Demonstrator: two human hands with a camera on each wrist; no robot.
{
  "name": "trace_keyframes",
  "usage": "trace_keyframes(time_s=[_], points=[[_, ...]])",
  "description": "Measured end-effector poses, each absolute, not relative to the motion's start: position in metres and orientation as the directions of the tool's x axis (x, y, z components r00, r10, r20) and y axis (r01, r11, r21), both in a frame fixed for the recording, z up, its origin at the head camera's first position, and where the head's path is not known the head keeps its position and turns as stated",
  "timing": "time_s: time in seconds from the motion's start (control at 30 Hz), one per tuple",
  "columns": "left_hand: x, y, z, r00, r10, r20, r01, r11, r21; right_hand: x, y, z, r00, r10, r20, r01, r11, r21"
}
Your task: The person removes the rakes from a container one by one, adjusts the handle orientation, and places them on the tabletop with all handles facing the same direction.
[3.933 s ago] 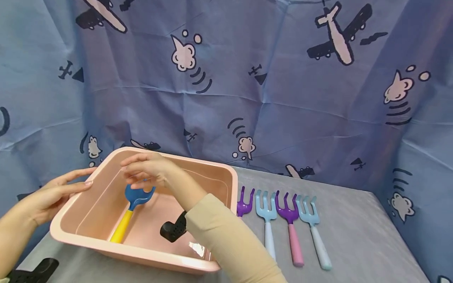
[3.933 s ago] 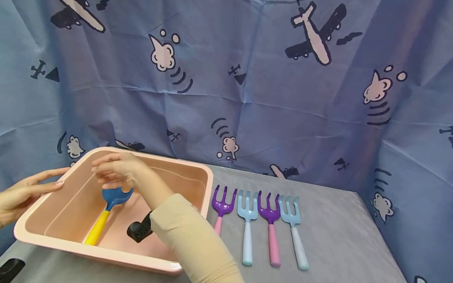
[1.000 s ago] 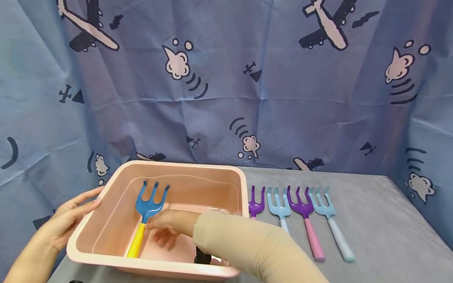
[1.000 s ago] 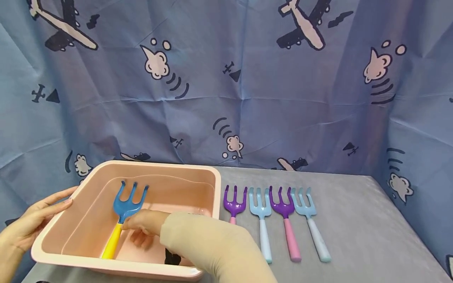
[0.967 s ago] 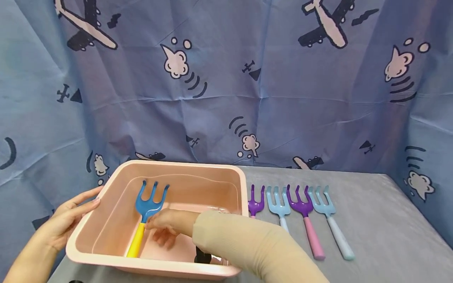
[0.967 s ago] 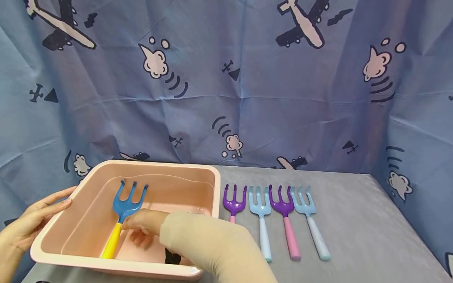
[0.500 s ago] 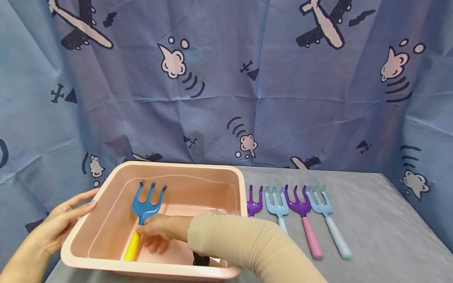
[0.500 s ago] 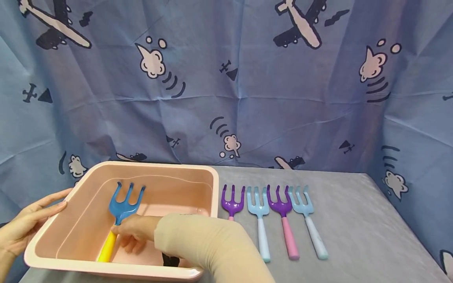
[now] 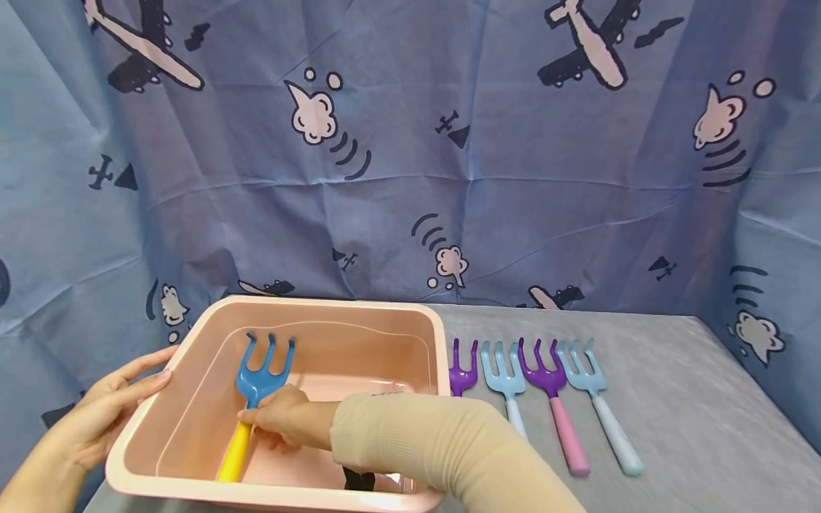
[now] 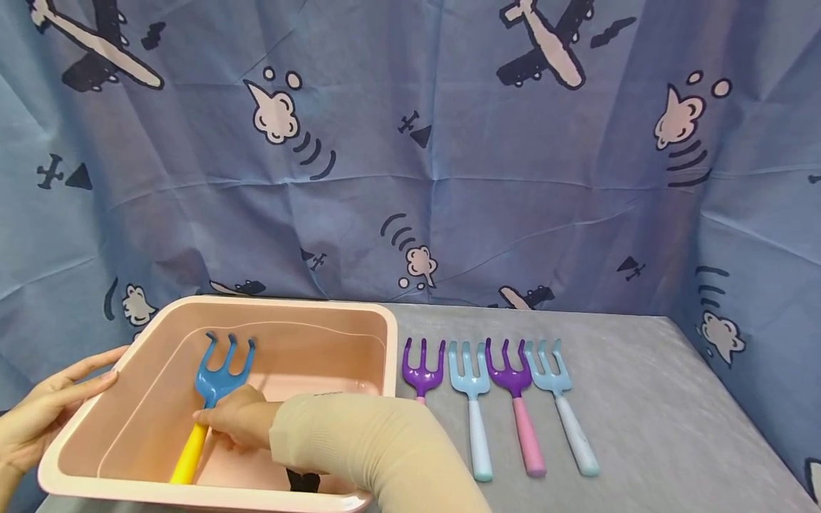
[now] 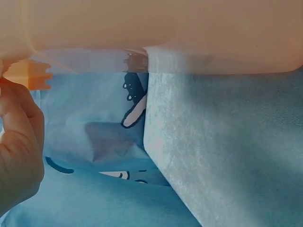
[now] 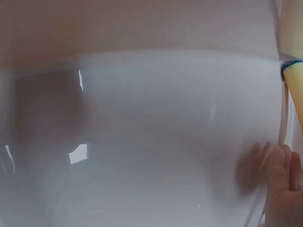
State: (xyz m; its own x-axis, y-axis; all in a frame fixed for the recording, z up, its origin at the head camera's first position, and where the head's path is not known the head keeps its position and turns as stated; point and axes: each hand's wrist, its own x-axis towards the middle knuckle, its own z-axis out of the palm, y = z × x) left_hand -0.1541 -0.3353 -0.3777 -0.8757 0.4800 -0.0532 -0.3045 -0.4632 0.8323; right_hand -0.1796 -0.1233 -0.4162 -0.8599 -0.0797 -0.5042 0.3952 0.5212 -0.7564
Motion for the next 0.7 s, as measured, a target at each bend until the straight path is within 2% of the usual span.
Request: trace_keyframes(time_s=[0.27,0.47,0.7], points=[[-0.158,-0.334,-0.376,-0.874,0.485,-0.025,-0.283,-0.467,0.838,-0.183,-0.125,-0.408,-0.882,-0.084,-0.464,0.391,0.421,-0.819],[-0.157,-0.335,-0.379,-0.878,0.477,-0.045,-0.289,-0.452,0.844,-0.184,-0.123,-0.403,-0.921,-0.101,-0.376,0.300,0.431,-0.851],[-0.154,-0.336,-0.379,-0.883,0.464,-0.070,-0.297,-0.436,0.850,-0.184,-0.125,-0.390,-0.914,-0.118,-0.387,0.324,0.362,-0.874]])
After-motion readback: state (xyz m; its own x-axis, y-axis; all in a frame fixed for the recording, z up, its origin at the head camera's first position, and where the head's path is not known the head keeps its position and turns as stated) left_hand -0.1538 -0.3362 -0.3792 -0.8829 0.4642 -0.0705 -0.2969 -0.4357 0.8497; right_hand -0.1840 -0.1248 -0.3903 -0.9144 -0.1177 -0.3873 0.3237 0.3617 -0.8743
